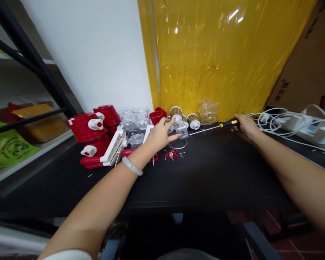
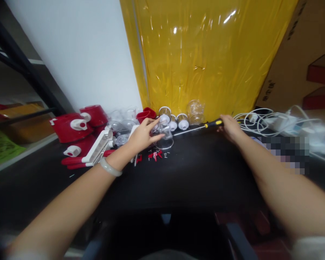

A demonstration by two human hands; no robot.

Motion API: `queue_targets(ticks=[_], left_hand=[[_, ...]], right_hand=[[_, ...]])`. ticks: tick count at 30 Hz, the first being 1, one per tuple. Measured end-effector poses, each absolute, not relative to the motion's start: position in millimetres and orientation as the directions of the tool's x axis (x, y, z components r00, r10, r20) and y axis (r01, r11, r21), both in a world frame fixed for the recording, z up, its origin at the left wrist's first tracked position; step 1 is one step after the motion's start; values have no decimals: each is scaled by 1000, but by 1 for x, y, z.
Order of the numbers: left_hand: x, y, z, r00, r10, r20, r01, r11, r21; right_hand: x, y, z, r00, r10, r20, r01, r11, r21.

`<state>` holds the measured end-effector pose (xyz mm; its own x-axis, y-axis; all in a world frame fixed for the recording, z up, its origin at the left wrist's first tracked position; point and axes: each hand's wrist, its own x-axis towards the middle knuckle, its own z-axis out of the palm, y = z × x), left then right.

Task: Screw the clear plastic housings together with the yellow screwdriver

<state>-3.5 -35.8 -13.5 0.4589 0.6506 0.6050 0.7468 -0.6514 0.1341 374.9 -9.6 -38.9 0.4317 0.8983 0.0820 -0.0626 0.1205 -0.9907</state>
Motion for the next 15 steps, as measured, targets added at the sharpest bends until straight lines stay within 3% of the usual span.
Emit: queue_targets(ticks=[3,6,9,13,15], left_hand=[[-3,-36,-13,459,657,598,752,-646,133],[-3,-36,-13,454,657,601,754,-643,134],[-3,-35,-14,453,661,598,757,-640,134],[-3,-34,-14,447,669,593,762,-633,140],[-2,-35,-13,446,669,595,762,-633,140]], right_hand=[[370,-15,-30,373,928,1,-278,112,-954],[369,-17,-28,343,939,-14,-366,120,-923],[375,-12,-34,388,921,15,-295,140,-945],[383,-2,-44,469,873,133,-52,178,-983],[383,-1,-45,452,879,154,-68,206,-976]])
